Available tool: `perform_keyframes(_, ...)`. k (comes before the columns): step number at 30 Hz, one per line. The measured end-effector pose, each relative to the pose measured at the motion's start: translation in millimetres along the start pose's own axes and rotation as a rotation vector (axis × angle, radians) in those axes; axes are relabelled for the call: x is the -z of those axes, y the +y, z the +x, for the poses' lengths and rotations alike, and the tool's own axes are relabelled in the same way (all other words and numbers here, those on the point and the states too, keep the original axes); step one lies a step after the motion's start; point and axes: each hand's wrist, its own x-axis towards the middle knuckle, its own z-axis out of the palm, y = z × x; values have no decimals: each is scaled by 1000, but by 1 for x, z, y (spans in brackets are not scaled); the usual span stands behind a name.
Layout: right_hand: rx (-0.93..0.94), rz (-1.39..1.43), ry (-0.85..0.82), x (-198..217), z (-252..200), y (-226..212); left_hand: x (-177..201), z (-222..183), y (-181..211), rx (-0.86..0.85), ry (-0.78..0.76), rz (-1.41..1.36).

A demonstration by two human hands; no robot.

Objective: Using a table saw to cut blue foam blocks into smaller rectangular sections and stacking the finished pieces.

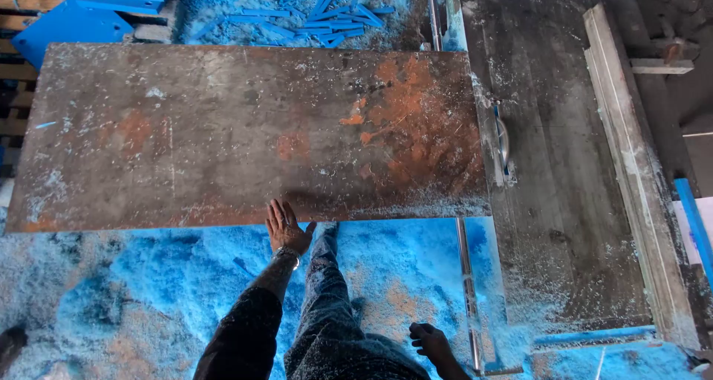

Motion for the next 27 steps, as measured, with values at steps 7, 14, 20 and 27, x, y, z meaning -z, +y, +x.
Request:
perform_keyframes(7, -125, 192, 94, 10, 45, -36, -5, 25, 1, -120, 120, -111)
perform_keyframes(14, -147, 168, 61, -20, 55, -136, 12, 73, 13, -116, 138, -97)
perform_keyframes(20, -61, 95, 59, -57, 27, -245, 16, 114, 25, -108, 133, -85)
perform_keyframes(27, -47, 155, 83, -63, 41, -268, 32, 139, 25, -134, 137, -235)
